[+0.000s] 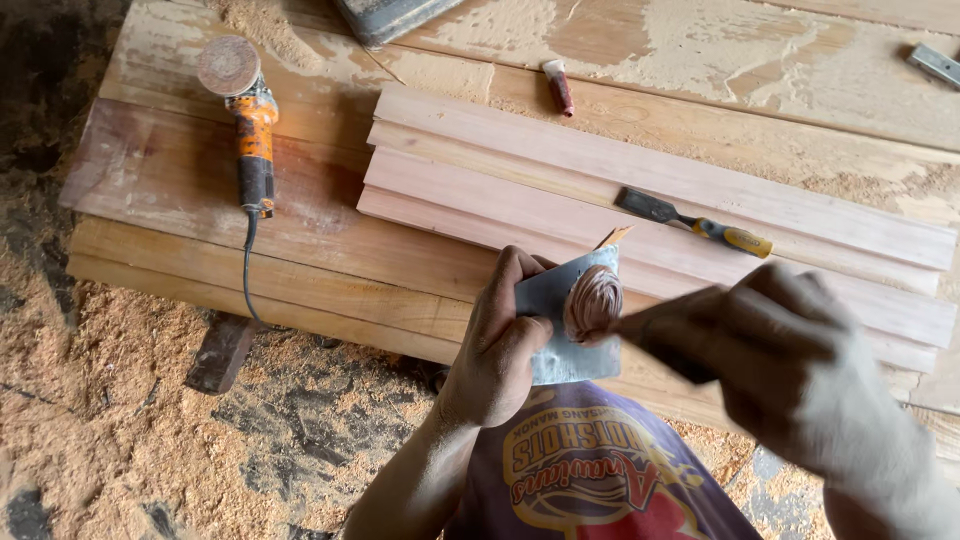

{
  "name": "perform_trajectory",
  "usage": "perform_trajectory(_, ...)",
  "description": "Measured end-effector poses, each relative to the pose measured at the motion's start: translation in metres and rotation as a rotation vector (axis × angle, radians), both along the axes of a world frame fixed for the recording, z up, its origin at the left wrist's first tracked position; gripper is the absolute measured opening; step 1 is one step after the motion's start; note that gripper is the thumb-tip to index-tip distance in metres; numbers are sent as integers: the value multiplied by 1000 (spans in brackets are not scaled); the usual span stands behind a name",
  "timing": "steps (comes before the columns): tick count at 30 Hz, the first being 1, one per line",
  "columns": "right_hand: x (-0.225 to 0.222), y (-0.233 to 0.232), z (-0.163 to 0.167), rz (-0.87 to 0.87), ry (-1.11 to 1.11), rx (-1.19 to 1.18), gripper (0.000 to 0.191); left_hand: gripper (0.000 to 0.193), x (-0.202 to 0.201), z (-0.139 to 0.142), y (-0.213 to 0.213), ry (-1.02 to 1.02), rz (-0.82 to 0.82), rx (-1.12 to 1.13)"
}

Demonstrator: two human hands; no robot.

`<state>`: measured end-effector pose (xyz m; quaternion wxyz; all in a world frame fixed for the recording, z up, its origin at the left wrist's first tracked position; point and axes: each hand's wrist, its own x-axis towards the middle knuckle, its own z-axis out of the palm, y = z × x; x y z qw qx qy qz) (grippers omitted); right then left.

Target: The person mixes a brown wood filler paste on a metal putty knife using a wooden stick. They then use a smaller scraper to apply the filler into a gap or defect on a wooden beam, smoothing the surface.

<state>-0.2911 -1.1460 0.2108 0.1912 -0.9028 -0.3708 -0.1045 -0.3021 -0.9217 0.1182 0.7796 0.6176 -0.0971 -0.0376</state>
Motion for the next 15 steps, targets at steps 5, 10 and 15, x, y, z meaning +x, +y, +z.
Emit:
perform_trajectory(5,-2,3,-1,72,-35,46,35,23,0,1,1,-35,-3,10)
perform_trajectory(10,-5,2,-3,-58,-49,29,36,24,-2,1,3,20,-23,-20)
perform_trajectory(15,-7,3,-3,-19,-14,-17,40,24,-3,2,4,13,13,50)
